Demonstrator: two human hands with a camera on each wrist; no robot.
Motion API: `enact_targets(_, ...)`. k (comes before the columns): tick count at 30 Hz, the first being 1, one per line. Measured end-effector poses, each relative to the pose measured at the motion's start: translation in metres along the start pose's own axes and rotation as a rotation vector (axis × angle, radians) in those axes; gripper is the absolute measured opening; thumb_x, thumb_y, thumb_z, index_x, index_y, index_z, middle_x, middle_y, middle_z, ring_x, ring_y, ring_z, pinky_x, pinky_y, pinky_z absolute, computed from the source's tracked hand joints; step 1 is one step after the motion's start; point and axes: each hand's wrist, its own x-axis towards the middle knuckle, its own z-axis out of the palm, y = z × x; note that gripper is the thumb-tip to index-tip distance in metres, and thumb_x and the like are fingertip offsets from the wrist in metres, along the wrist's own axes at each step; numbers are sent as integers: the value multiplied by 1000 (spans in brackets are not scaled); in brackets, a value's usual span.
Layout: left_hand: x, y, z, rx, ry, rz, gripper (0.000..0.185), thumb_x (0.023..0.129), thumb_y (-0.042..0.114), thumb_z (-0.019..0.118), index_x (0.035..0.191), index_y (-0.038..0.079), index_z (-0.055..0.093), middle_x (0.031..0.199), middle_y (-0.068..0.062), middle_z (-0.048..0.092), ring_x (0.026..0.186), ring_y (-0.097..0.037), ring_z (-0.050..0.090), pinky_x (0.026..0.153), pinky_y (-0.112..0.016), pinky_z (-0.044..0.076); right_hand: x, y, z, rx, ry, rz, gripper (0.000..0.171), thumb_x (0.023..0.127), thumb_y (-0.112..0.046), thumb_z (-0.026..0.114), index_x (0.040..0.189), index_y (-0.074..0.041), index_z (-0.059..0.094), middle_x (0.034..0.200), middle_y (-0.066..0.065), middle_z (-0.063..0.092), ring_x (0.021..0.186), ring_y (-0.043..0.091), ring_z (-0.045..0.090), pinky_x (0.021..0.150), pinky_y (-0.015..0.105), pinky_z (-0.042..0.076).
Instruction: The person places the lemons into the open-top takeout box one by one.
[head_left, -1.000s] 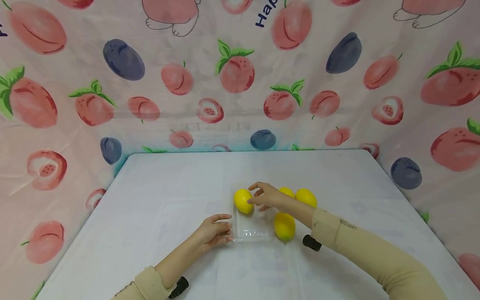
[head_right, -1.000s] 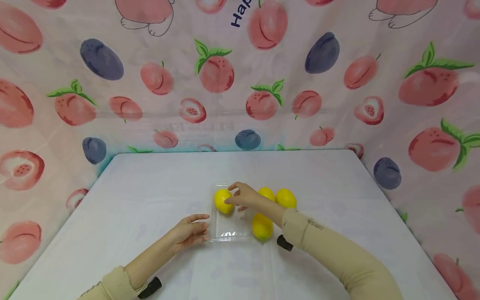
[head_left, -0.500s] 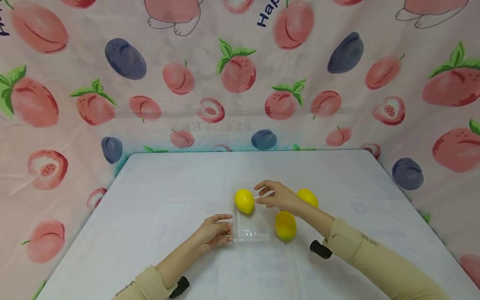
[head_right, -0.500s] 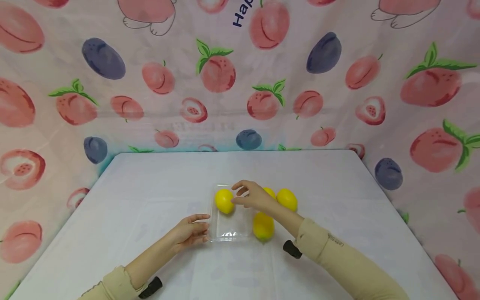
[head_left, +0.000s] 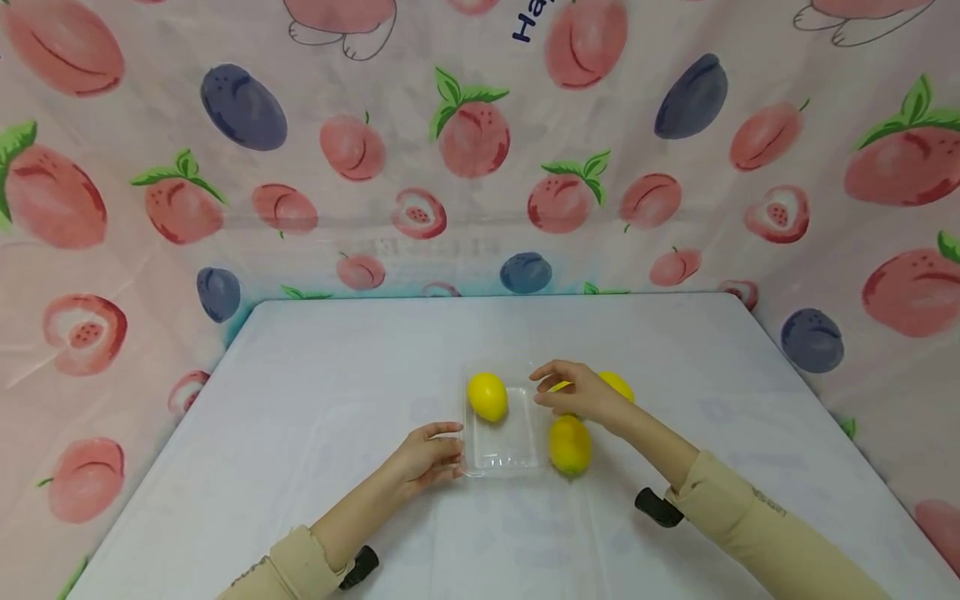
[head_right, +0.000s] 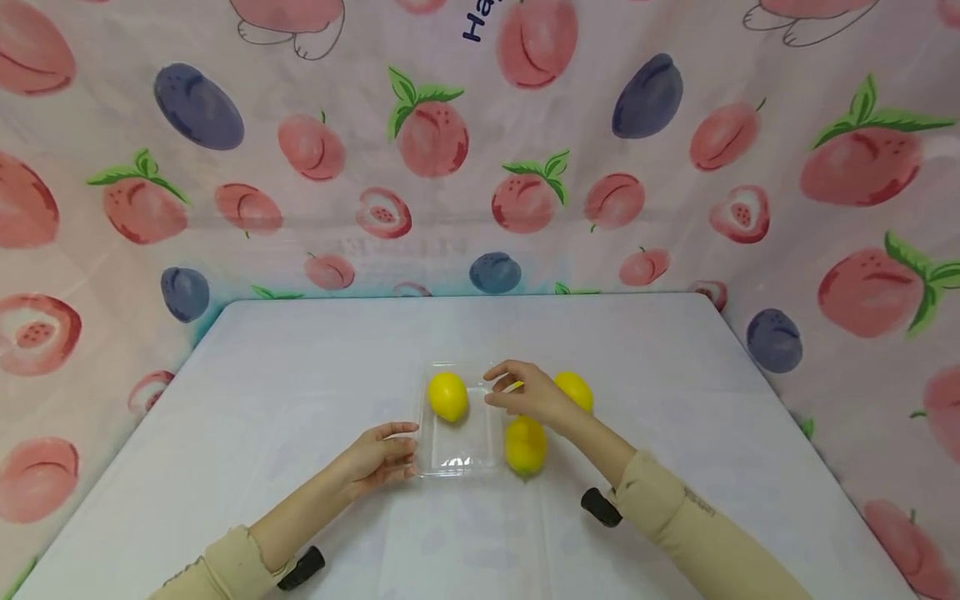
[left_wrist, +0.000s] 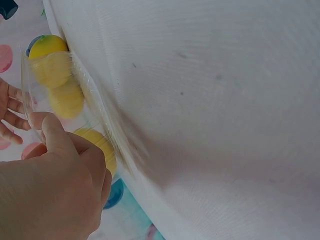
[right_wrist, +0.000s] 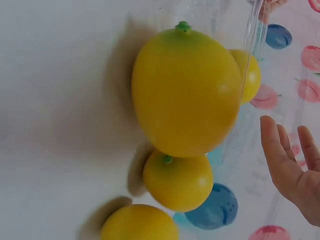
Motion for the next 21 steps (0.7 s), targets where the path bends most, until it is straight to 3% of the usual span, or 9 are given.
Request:
enact_targets(9, -3, 3, -1, -7, -14, -1, 44, 92, -1, 53, 133, -9, 39, 77, 0, 57, 66, -8, 56, 62, -19, 56, -15, 14, -7, 29, 4, -42, 36, 91, -15, 61, 120, 5, 54, 107, 18, 59, 87, 25, 63, 79, 33, 55)
enact_targets(21, -2, 4, 0, 9, -11, -5, 43, 92, -1, 53, 131, -9, 39, 80, 0, 57, 65, -7, 55, 61, -19, 56, -28, 30, -12, -32, 50, -33, 37, 90, -18, 62, 118, 5, 54, 107, 17, 59, 91, 20, 57, 77, 26, 55)
